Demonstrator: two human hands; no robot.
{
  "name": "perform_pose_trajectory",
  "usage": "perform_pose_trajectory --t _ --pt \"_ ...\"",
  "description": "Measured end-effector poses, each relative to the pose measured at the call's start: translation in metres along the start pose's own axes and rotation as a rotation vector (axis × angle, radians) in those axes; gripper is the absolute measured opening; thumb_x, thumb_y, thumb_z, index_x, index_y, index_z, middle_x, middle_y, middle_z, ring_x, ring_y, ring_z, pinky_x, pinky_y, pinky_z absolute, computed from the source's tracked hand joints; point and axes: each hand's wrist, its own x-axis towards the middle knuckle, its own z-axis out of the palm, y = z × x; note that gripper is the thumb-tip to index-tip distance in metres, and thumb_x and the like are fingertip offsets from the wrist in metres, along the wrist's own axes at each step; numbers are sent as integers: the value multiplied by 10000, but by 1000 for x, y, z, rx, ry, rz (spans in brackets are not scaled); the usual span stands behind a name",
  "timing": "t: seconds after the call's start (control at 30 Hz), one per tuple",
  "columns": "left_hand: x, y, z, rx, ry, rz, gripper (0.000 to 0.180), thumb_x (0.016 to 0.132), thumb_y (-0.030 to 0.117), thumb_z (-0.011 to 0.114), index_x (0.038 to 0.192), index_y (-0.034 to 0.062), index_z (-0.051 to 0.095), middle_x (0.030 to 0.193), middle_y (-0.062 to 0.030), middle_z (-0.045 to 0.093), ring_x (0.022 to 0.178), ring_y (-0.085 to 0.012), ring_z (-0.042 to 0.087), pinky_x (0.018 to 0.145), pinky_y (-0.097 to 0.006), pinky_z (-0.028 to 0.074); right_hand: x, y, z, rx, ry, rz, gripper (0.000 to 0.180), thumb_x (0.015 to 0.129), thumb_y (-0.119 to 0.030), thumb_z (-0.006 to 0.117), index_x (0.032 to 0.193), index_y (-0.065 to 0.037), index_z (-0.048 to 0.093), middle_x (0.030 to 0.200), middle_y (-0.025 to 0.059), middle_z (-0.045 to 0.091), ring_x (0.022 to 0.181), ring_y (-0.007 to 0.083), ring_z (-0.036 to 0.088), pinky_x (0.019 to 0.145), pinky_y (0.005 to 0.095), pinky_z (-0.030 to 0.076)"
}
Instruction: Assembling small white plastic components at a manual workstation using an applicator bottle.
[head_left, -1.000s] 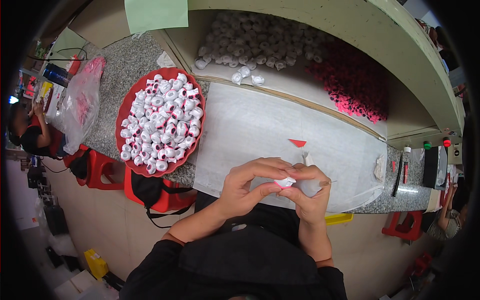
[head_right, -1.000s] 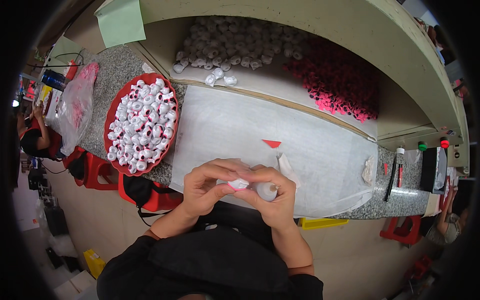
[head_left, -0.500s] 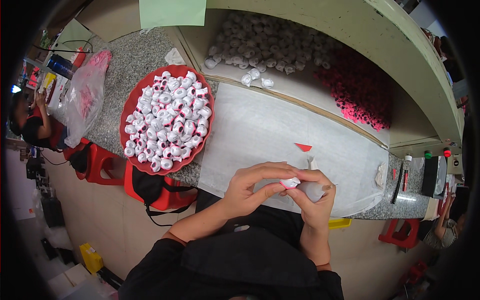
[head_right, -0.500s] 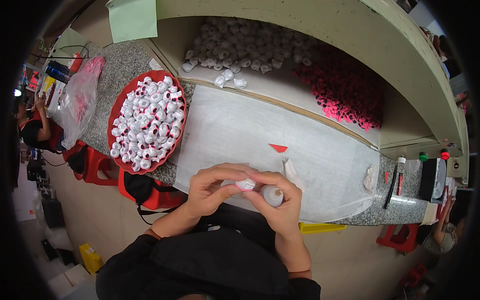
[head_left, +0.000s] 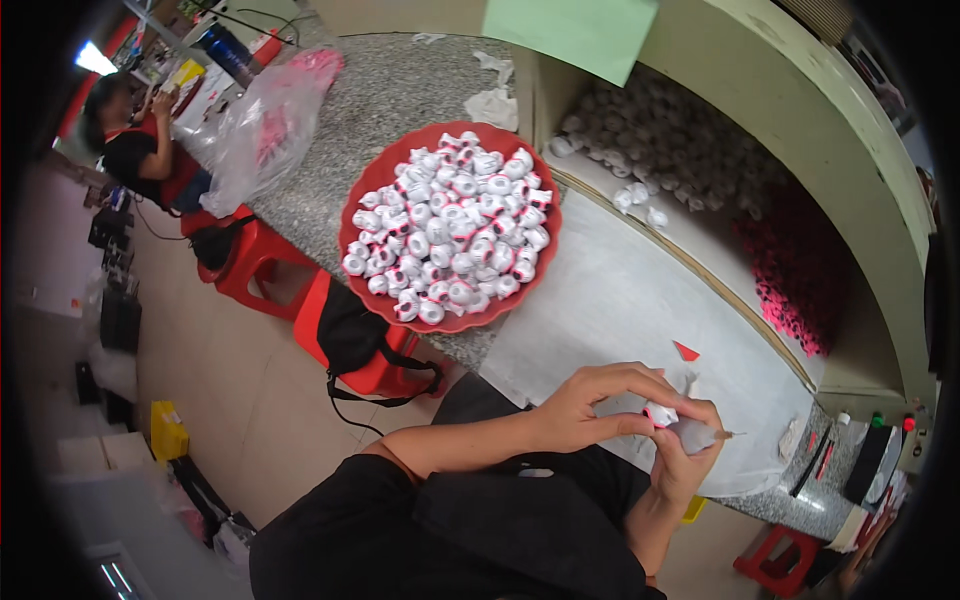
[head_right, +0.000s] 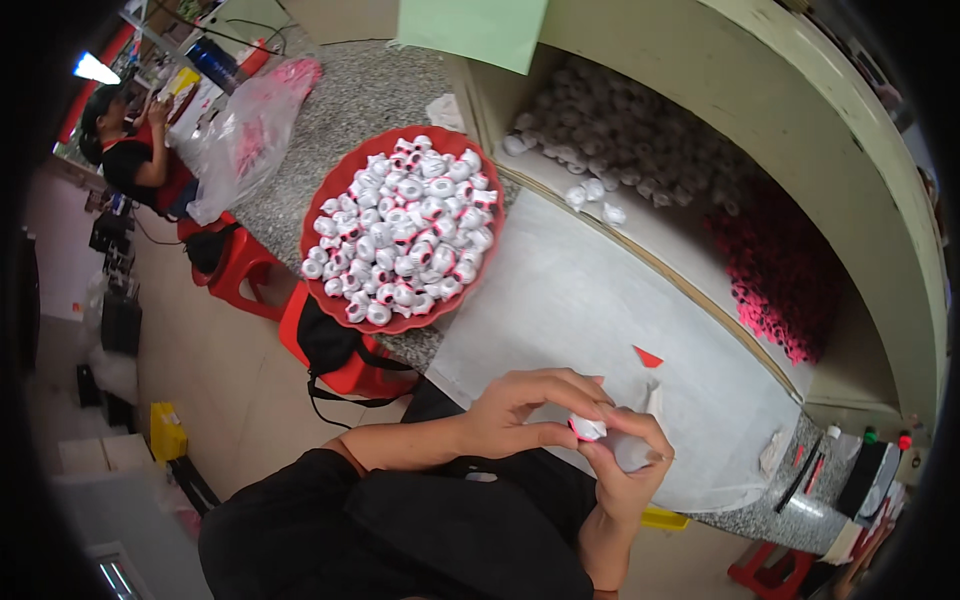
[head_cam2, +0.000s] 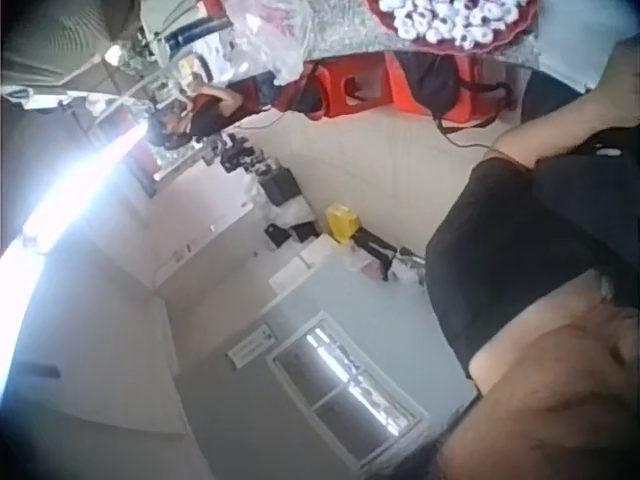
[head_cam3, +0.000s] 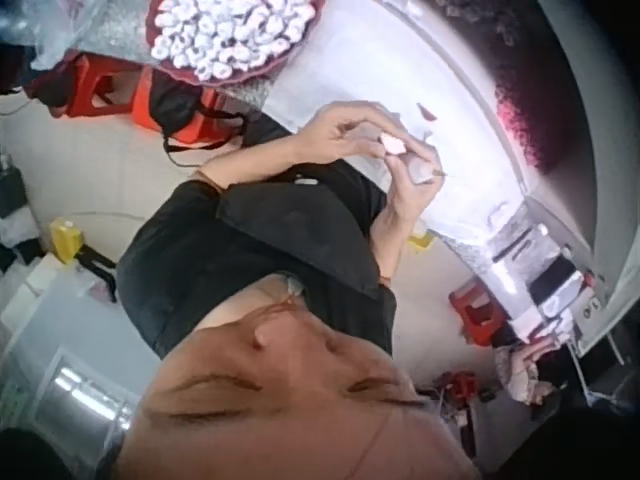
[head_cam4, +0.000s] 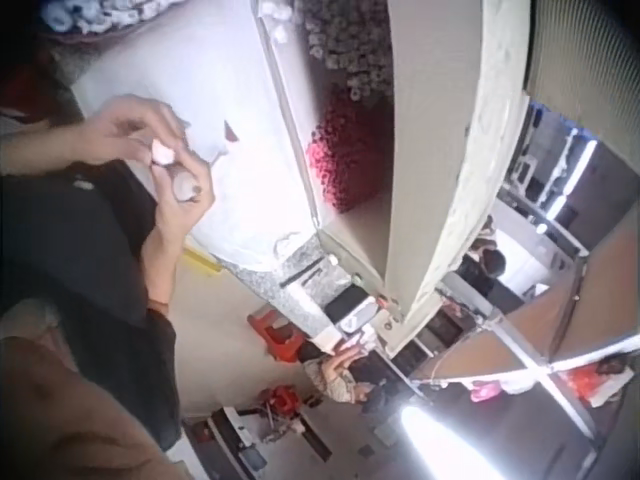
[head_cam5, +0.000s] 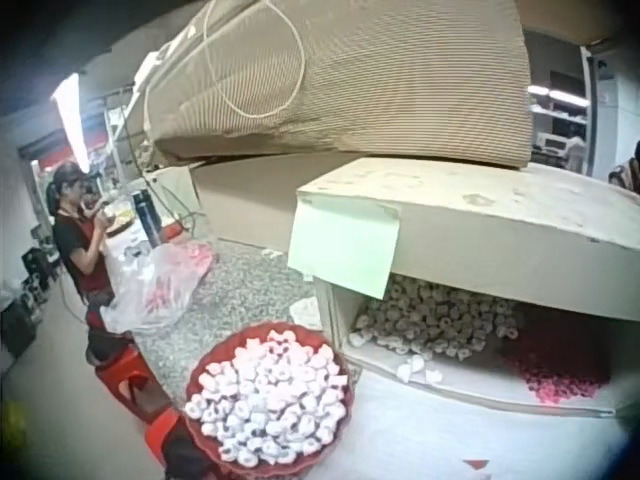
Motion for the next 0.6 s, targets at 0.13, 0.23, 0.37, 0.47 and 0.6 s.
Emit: perform_pose_trajectory --t 0.13,0.23,0.37,0.47,0.6 --pt "-7 -1 -6 -232 -9 15 194 700 34 611 892 24 579 930 -96 559 931 -220 519 948 -415 269 1 1 8 -20 -114 -99 270 587 54 654 837 32 556 814 112 568 742 153 531 699 252 413" --pt "-11 7 -15 -197 33 -18 190 682 20 623 869 29 589 917 -92 554 926 -214 513 949 -408 268 6 5 18 17 -151 -4 277 602 41 645 860 38 543 821 128 564 703 157 534 656 248 430" --pt "-25 37 -53 377 341 36 176 623 -2 654 789 39 612 876 -81 502 831 -176 484 811 -329 359 23 2 43 100 -228 251 323 658 16 585 961 29 473 828 151 547 619 154 523 577 245 449" --pt "-37 53 -99 1177 601 39 253 582 -10 652 825 36 604 889 -70 468 862 -190 457 767 -296 352 22 2 21 319 -242 269 276 684 -73 561 912 -15 417 742 144 508 519 193 499 474 281 445" --pt "-28 48 -100 1556 573 97 342 651 41 607 987 43 546 1049 -110 481 1051 -282 400 897 -373 283 3 -50 20 821 -562 325 200 672 21 504 817 -60 391 799 210 519 759 358 522 632 416 446"
